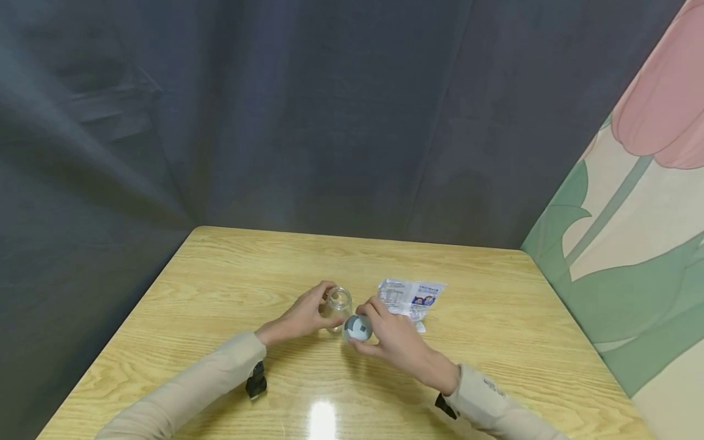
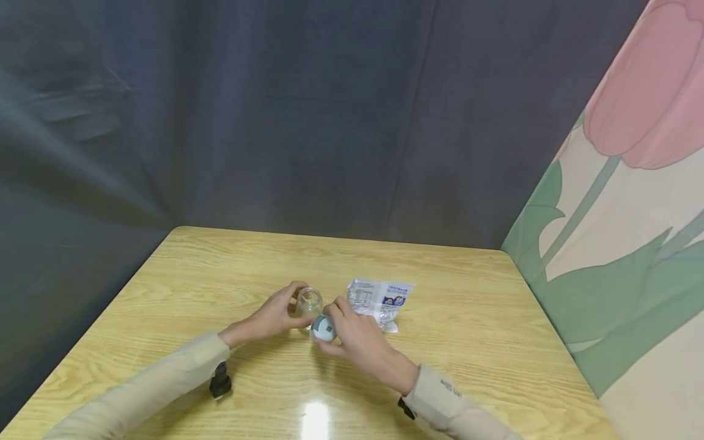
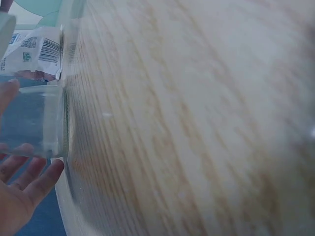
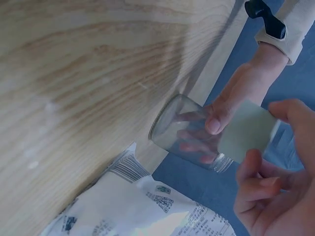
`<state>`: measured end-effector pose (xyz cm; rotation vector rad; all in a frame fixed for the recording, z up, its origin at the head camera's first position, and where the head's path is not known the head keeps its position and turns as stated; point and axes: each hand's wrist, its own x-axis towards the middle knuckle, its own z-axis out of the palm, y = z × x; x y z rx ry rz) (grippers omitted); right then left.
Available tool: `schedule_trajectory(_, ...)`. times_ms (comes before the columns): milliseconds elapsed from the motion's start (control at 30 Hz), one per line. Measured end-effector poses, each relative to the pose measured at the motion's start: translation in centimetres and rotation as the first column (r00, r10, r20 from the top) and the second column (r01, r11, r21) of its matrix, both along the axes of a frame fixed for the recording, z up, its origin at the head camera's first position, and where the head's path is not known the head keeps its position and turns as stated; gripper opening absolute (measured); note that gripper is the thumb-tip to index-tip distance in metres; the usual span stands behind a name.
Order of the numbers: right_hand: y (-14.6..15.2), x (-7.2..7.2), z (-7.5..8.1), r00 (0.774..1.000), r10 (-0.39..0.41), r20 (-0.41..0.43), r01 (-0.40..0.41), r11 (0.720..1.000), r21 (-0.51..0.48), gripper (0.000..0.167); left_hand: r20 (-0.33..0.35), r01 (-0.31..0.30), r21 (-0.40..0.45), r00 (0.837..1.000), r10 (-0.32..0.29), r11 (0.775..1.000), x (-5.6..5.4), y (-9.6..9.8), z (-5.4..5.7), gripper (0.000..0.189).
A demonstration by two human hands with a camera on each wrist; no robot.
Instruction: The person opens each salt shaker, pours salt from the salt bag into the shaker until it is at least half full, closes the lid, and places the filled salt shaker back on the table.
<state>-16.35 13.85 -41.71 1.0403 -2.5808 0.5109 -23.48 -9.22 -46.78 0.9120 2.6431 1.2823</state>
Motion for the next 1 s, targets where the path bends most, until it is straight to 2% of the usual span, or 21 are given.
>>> schedule_trajectory(300,-0.2,0.9,-0.7,0.995,0.075,-0.073,-0.067,0.991,0.116,0.045,-0.003,-0.002,0.011,1.0,0.002,1.0,0.2,0.0,0.4,0.064)
schedule_trajectory(667,-0.5,2.0,-1.4,0.989,0.141,0.045,-0.147,0.968,0.204,0.042,-0.027,-0.021,0.007,0.999,0.021,1.0,0.2,0.0,0.2,0.067)
schedule_trajectory(1000,-0.7,2.6,-2.0,0.98,0.187,0.065,-0.197,0.95,0.243,0.036,-0.024,-0.028,-0.012,0.999,0.028,1.0,0.3,-0.1,0.4,0.078)
